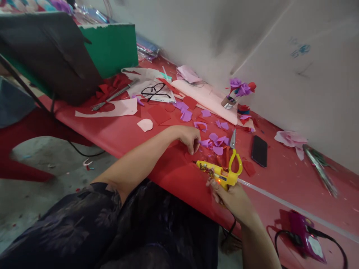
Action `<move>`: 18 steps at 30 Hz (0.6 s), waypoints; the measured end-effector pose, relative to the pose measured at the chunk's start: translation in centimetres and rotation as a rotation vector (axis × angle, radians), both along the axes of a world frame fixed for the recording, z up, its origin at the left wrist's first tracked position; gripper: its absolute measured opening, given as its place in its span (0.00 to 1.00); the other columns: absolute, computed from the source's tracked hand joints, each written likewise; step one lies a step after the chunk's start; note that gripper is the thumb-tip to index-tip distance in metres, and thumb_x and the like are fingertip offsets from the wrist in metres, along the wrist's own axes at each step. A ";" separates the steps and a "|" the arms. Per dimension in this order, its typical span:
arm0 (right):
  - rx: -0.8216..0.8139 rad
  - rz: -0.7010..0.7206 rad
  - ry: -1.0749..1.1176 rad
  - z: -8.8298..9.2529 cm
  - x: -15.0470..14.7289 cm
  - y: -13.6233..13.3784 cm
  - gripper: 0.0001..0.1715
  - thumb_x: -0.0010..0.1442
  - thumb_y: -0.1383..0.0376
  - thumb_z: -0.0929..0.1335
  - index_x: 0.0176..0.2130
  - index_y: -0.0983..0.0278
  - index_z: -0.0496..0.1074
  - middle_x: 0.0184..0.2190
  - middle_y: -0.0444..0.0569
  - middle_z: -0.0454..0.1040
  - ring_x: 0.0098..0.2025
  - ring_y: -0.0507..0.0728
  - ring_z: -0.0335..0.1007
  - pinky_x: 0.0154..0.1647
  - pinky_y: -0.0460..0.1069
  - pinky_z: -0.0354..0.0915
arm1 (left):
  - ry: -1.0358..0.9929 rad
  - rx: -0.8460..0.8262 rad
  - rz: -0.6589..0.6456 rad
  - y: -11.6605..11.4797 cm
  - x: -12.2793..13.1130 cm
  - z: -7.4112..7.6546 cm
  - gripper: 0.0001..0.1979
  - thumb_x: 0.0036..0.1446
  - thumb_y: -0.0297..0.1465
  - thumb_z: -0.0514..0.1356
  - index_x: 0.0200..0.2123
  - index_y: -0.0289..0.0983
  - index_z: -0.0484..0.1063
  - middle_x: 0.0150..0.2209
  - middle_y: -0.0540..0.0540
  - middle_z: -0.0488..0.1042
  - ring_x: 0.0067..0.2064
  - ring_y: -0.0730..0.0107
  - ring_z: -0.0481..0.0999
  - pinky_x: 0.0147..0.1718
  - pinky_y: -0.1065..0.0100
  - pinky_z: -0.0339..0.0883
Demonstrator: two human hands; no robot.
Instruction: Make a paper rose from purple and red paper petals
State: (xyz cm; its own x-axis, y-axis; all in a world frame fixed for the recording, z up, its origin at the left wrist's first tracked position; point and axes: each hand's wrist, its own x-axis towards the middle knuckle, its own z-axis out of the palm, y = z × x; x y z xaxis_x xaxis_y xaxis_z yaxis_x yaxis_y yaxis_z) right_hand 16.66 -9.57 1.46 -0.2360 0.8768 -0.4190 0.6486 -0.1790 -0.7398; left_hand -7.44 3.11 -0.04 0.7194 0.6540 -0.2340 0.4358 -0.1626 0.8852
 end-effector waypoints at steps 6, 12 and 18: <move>0.075 0.056 -0.096 -0.8 -0.2 0.7 0.30 0.56 0.41 0.64 0.21 0.62 0.71 0.13 0.43 0.65 0.18 0.52 0.60 0.22 0.48 0.56 | 0.006 -0.009 0.015 -0.1 0.2 0.1 0.12 0.23 0.21 0.72 0.15 0.40 0.76 0.18 0.51 0.77 0.23 0.71 0.72 0.23 0.73 0.58; 0.037 0.076 -0.158 -0.8 -0.2 1.0 0.29 0.56 0.41 0.64 0.22 0.61 0.72 0.13 0.42 0.65 0.18 0.52 0.60 0.21 0.47 0.56 | 0.064 0.036 0.030 -0.1 0.3 0.2 0.11 0.27 0.18 0.70 0.15 0.39 0.76 0.18 0.50 0.76 0.25 0.69 0.71 0.28 0.70 0.59; 0.026 0.072 -0.166 -0.8 -0.3 1.1 0.28 0.54 0.41 0.65 0.20 0.61 0.70 0.12 0.42 0.65 0.15 0.51 0.57 0.19 0.47 0.54 | 0.089 0.079 0.015 0.0 0.4 0.1 0.10 0.30 0.19 0.70 0.14 0.39 0.76 0.19 0.49 0.77 0.25 0.68 0.70 0.27 0.68 0.57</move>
State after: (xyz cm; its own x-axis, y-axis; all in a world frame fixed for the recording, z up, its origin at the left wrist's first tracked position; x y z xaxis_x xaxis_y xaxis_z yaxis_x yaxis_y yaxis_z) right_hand 16.34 -8.42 0.65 -0.2284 0.8712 -0.4346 0.7727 -0.1094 -0.6253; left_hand -6.99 3.16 0.10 0.6879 0.6837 -0.2435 0.5150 -0.2234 0.8276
